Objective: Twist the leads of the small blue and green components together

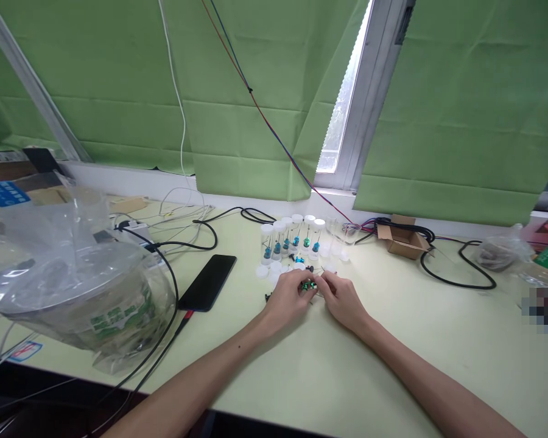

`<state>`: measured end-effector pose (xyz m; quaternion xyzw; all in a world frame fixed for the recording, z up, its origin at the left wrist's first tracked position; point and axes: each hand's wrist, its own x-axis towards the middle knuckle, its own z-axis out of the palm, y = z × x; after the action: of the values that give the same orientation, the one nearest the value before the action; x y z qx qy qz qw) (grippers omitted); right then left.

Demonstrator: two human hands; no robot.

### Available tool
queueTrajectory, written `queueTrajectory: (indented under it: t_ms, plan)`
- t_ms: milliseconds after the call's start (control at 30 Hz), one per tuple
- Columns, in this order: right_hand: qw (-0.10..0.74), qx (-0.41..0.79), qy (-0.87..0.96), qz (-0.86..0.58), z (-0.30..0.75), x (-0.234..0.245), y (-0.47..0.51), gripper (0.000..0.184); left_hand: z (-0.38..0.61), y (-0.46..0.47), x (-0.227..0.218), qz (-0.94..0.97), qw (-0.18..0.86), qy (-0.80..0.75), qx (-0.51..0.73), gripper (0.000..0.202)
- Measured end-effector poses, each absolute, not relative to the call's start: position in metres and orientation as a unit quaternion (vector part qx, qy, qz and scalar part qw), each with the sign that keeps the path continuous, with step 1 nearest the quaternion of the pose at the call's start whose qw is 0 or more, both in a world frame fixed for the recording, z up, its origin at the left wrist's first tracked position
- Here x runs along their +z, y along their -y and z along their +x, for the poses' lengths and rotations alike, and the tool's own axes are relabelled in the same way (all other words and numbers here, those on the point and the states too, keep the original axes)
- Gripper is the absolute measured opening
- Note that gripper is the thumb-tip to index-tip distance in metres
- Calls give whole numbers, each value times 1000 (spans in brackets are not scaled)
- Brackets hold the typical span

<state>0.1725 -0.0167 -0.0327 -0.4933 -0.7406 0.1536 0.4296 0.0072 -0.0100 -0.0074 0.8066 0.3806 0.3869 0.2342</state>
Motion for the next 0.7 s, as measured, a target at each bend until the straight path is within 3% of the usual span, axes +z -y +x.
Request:
queueTrajectory:
  t_ms: [200,700]
  plan:
    - [426,190,741,-483,171,-31,21,25,5,7,-9,799,229,-395,392,13]
    - [424,154,749,-485,173,-36,14,40,6,10,-6,808,239,-382,379,12]
